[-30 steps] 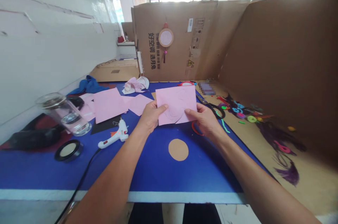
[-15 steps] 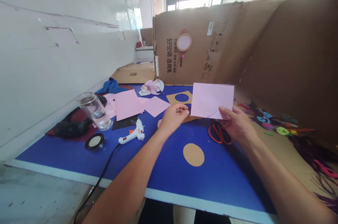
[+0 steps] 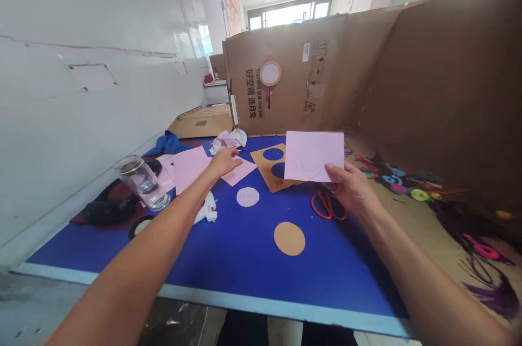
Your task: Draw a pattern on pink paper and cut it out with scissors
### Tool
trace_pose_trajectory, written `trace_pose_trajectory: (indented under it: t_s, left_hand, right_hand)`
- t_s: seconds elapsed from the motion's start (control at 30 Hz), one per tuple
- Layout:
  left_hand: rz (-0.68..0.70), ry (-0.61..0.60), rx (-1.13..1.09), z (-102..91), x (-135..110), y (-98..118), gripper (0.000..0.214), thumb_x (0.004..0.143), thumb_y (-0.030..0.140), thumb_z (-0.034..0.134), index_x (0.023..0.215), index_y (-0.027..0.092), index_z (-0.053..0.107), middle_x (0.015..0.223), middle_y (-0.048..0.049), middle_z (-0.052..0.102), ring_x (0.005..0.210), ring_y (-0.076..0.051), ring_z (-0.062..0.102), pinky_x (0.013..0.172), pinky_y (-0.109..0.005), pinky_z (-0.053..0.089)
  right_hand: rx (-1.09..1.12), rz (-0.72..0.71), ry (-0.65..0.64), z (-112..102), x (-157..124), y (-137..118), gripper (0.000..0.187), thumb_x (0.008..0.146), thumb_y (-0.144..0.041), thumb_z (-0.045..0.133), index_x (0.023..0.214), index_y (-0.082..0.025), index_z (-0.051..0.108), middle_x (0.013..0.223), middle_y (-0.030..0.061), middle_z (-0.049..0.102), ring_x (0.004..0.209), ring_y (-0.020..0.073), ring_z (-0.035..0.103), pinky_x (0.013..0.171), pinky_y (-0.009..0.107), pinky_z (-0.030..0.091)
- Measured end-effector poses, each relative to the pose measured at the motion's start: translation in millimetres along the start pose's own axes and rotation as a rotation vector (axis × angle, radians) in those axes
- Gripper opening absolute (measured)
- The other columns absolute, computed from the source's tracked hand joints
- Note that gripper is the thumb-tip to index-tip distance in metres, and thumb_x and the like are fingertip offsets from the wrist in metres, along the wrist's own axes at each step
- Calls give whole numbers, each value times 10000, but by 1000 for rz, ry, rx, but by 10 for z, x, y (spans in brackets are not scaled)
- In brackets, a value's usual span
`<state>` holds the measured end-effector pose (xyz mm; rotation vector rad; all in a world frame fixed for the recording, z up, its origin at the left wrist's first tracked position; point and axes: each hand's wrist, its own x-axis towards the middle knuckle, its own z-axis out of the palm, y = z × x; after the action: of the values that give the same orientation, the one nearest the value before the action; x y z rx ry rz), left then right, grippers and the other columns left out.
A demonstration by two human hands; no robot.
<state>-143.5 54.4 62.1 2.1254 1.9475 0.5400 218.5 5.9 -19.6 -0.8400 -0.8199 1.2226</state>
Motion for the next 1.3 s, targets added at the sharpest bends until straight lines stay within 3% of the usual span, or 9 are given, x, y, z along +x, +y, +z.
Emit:
trace_pose_trajectory:
  t_s: [0.17,0.27,0.37,0.6,0.77,0.87,1.0,1.17,1.3]
  left_hand:
    - [-61,-138,197,241,52,-207,657,855,431,767,1455,172,690,1492,-192,728,1390,-390,681,1102,-419,519]
    - [-79,-201,289,356,64,-220,671,842,471,775,1444,187,690,1312,-172,813,1310,-384,729,1005,-395,550]
    - [-75,-248,370,378,94,-222,550,878,489,725,1339,188,735,1153,-159,845,1187,-376,770,916,-395,565]
    - [-15,-227,514,354,74,-167,451,932,351,636,1341,189,736,1368,-202,775,1243,-381,739,964,-422,566]
    - [-14,-179,526,458,32,-136,418,966,257,574,1342,182,740,1364,-220,771,1276,-393,725,976,-443,566]
    - [-34,-153,496,474,79,-169,429,982,302,591,1376,205,731,1370,-193,778,1281,-370,728,982,-418,565]
    - [-44,-113,438,156,212,-368,593,1015,524,594,1539,250,638,1548,-114,704,1373,-324,683,1054,-360,539]
    - [-94,-84,479,-446,220,-784,632,973,500,646,1532,207,646,1586,-134,670,1434,-343,636,1116,-349,491]
    - [-107,-172,507,-483,74,-983,671,897,523,708,1479,190,681,1511,-150,719,1357,-336,687,1073,-341,512]
  right_hand:
    - [27,15,-13,14,-4,-2,406,697,-268,968,1065,-207,808,1051,96,875,932,299,854,786,390,737]
    - [27,32,-5,12,-3,-6,402,692,-271,974,1058,-217,815,1053,82,877,913,289,852,740,371,735]
    - [24,27,-11,2,4,-9,397,712,-273,975,1075,-232,820,1109,74,875,946,279,849,730,348,728]
    - [32,53,-14,12,16,-17,405,716,-258,975,1088,-220,819,1130,74,873,927,253,843,717,315,710]
    - [26,58,-19,23,4,-25,402,715,-252,971,1087,-220,822,1131,75,873,922,254,842,719,317,712]
    - [14,49,-27,14,4,-10,410,710,-270,970,1086,-217,814,1104,87,873,927,285,848,745,363,728]
    - [4,40,-28,-6,14,7,415,716,-271,968,1094,-215,806,1078,103,871,935,315,852,780,409,739]
    - [2,65,-26,6,18,7,375,731,-238,949,1083,-207,824,1093,113,870,927,309,850,692,343,728]
    - [18,63,-24,28,3,15,379,724,-223,942,1084,-202,826,1086,110,870,878,292,850,657,325,720]
